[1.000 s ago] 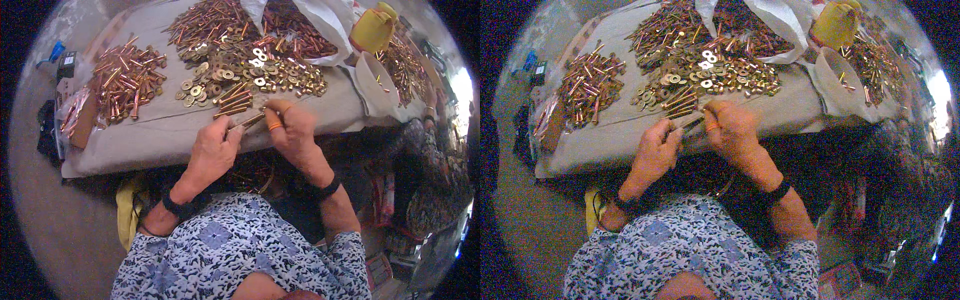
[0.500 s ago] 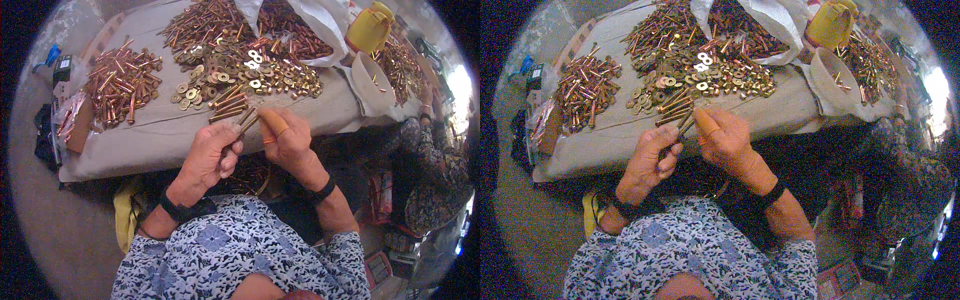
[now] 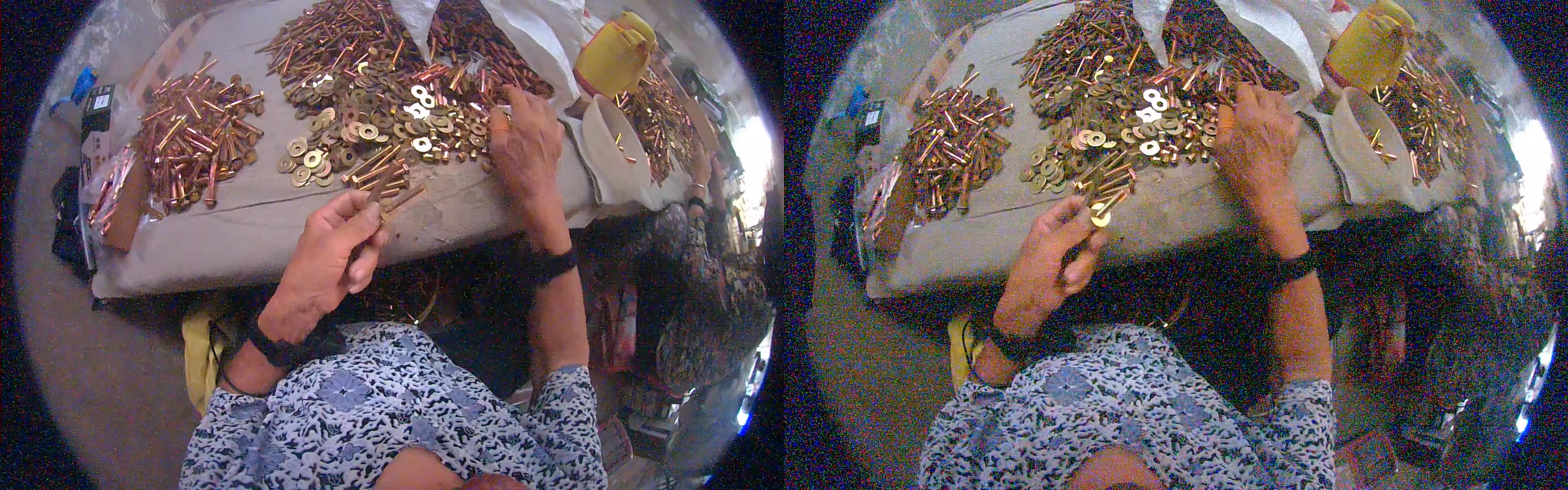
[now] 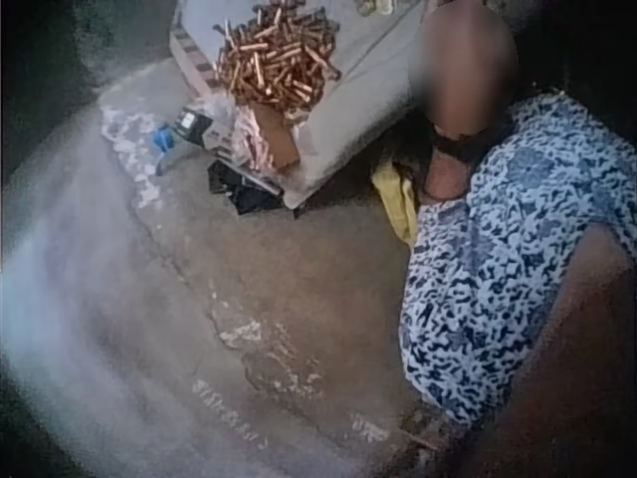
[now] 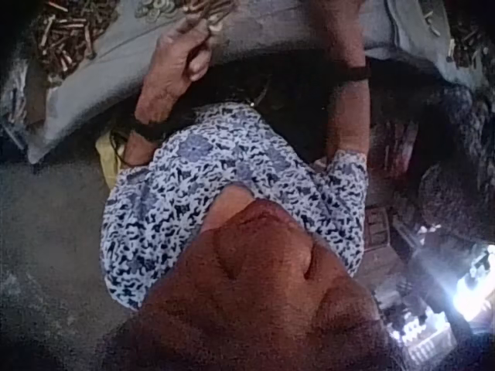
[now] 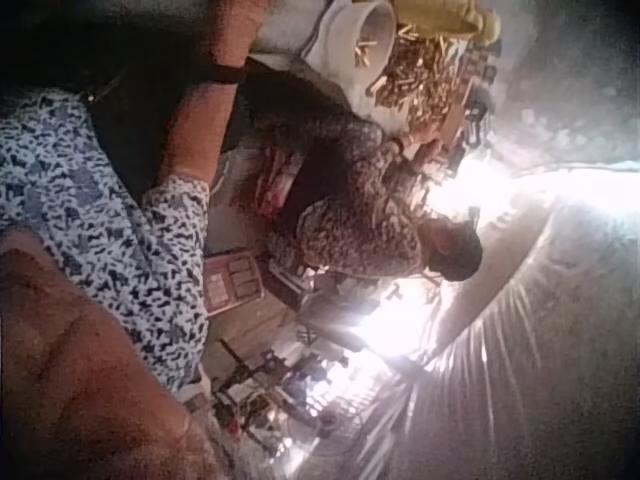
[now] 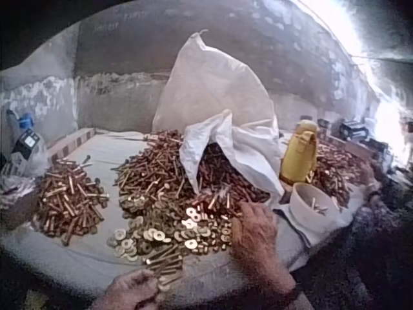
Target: Sorting and assembling bolts and washers on a surface.
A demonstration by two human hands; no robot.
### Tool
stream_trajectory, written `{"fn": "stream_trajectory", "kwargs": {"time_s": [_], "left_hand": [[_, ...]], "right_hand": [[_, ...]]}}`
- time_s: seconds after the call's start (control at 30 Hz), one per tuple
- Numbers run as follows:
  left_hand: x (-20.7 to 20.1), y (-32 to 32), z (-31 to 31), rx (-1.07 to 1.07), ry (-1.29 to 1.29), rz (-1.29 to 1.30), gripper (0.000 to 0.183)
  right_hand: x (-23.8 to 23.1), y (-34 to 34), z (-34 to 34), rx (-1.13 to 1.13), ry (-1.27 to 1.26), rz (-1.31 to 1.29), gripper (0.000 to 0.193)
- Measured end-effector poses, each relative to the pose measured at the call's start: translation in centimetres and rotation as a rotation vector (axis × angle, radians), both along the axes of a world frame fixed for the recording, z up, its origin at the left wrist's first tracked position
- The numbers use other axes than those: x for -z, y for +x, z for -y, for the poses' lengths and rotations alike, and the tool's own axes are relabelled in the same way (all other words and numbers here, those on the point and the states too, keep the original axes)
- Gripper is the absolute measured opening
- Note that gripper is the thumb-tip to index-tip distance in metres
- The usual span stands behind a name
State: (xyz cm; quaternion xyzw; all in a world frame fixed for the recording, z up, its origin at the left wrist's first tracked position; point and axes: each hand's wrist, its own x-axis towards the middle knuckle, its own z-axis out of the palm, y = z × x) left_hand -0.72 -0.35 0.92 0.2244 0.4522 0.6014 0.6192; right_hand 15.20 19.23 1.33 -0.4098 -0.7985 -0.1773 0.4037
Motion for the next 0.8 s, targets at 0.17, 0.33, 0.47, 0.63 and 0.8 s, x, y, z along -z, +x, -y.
{"fn": "stream_trajectory", "kwargs": {"time_s": [0.17,0.33,0.47,0.63,0.8], "left_hand": [[-0.8,-0.3,0.0,0.048,-0.045,-0.092,0.013],[-0.4,-0.6,-0.1,-0.021,-0.047,-0.126,0.015],[-0.3,-0.8,0.0,-0.084,-0.019,-0.084,0.017],[0.4,-0.9,0.0,-0.098,0.011,-0.135,0.017],[0.7,-0.8,0.1,-0.098,0.024,-0.205,0.017]], "right_hand": [[1.5,-0.1,-2.2,0.077,0.012,0.152,0.013],[0.8,0.1,-0.7,-0.164,0.025,0.066,0.012],[1.1,-0.4,2.4,-0.352,-0.08,-0.077,0.013],[1.5,-0.9,4.5,-0.558,-0.116,-0.183,0.028],[2.3,-0.4,5.5,-0.621,-0.162,-0.115,0.03]]}}
